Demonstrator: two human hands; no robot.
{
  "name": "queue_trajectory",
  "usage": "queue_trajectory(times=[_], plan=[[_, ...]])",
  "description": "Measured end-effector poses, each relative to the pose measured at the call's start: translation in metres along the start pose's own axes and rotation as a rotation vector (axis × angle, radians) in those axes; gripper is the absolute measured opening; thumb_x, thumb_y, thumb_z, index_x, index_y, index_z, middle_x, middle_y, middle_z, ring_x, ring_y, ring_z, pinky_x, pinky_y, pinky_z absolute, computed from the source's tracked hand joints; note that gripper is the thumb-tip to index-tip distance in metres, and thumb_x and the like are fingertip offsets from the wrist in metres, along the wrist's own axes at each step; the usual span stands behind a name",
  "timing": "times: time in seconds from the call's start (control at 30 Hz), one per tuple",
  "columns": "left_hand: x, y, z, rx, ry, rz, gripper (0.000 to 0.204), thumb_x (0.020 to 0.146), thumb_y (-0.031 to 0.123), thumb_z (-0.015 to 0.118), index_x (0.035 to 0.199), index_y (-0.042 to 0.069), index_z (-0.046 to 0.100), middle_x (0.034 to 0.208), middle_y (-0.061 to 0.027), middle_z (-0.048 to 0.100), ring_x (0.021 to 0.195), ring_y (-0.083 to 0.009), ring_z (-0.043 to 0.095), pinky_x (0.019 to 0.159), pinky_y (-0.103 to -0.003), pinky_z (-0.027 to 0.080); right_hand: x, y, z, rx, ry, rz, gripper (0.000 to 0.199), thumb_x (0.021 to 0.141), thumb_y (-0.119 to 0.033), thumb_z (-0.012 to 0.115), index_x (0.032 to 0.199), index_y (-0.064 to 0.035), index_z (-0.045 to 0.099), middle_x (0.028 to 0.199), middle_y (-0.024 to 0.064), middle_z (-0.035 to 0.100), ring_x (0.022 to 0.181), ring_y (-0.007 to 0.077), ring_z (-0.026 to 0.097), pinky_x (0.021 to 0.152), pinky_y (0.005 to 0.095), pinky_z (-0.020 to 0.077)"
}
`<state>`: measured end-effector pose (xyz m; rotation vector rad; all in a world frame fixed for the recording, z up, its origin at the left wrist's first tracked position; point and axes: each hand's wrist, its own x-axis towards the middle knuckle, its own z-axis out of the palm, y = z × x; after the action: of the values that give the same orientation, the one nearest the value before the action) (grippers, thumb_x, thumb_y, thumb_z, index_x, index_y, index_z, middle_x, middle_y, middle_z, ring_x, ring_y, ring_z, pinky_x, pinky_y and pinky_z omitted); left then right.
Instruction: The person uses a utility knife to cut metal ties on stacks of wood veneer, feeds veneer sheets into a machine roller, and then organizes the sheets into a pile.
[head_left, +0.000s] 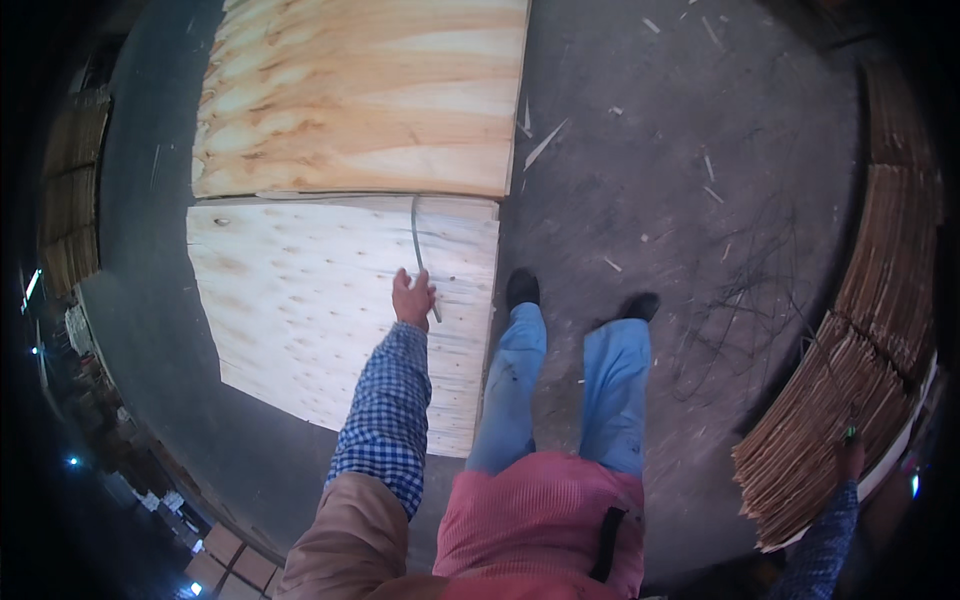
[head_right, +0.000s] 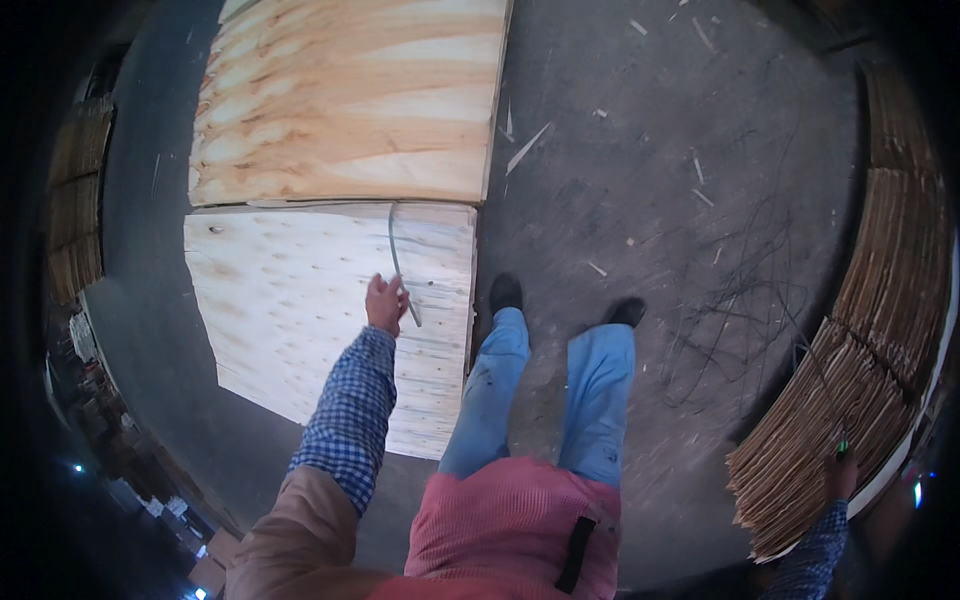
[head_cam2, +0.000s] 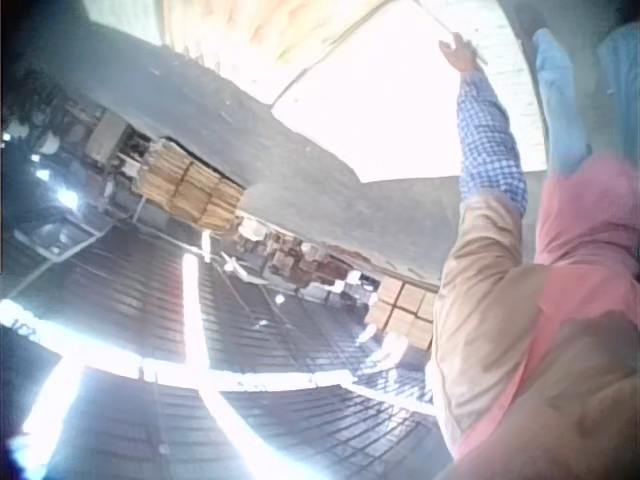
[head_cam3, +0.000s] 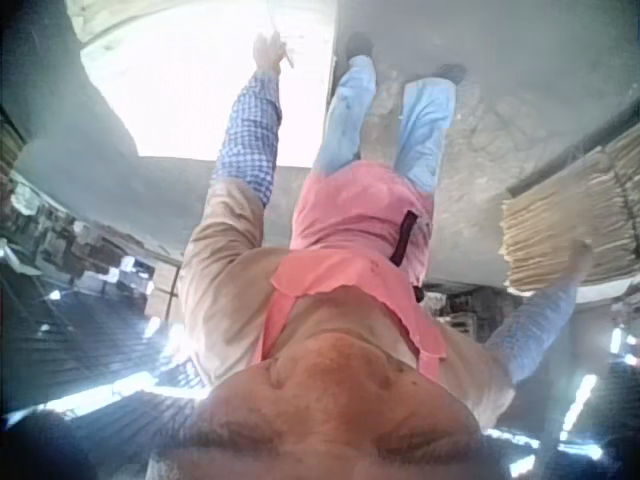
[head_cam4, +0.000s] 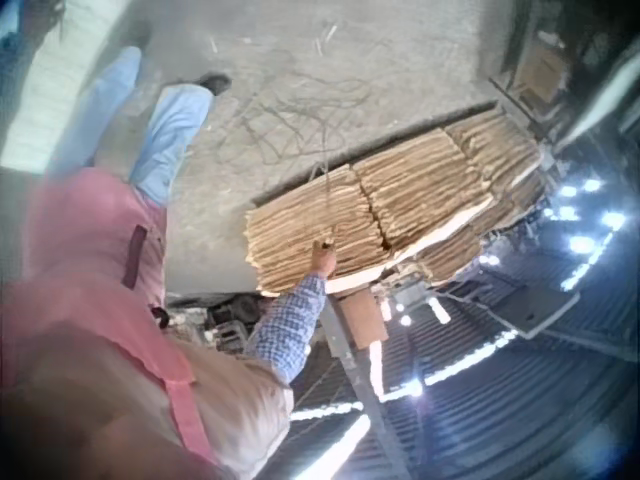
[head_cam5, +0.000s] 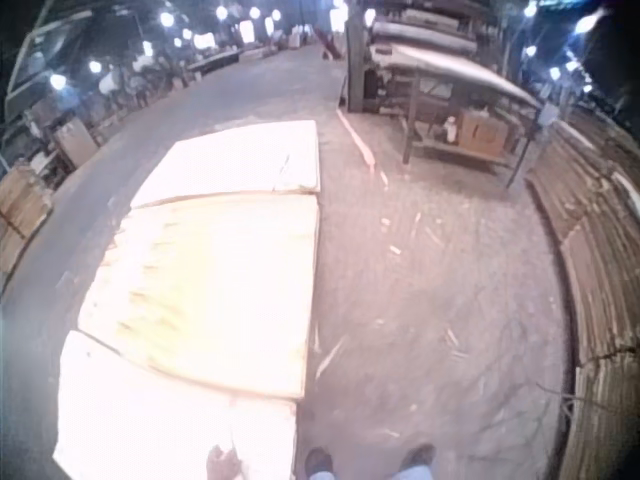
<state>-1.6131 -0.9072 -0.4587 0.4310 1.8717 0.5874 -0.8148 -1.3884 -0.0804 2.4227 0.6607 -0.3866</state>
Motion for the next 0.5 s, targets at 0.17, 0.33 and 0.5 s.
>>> queue_trajectory(times=[0.17, 0.33, 0.5], plan=[[0.068, 0.01, 0.041, -0.169, -0.004, -0.13, 0.05, 0.096, 0.035, 0.055, 0.134, 0.007, 0.039, 0.112, -0.007, 0.054, 0.072, -0.0166, 0.062, 0.054, -0.026, 0.05, -0.033, -0.231, 0.053, 0.429, -0.134, -0.22, 0.039, 0.091, -0.018, 0.063, 0.123, 0.0021, 0.054, 0.1, 0.0148, 0.062, 0.089, 0.0216, 0.056, 0.081, 0.0362, 0.0475], [0.04, 0.021, 0.066, 0.121, -0.138, 0.045, 0.028, 0.099, 0.032, 0.045, 0.092, 0.008, 0.057, 0.071, -0.0036, 0.058, 0.058, -0.0168, 0.057, 0.054, -0.03, 0.048, -0.117, -0.449, 0.042, 0.575, -0.461, -0.64, 0.033, 0.084, -0.022, 0.068, 0.108, -0.0007, 0.058, 0.076, 0.0169, 0.063, 0.069, 0.0285, 0.065, 0.063, 0.0413, 0.0505], [-0.172, 0.032, 0.085, 0.955, -0.183, 0.999, 0.014, 0.093, 0.01, 0.044, 0.082, 0.006, 0.052, 0.062, -0.0098, 0.055, 0.055, -0.0278, 0.055, 0.052, -0.039, 0.042, -0.153, -0.546, 0.001, 1.18, -1.047, -0.392, 0.033, 0.09, -0.024, 0.064, 0.114, -0.0017, 0.06, 0.092, 0.0093, 0.068, 0.063, 0.0138, 0.057, 0.058, 0.0296, 0.0477]])
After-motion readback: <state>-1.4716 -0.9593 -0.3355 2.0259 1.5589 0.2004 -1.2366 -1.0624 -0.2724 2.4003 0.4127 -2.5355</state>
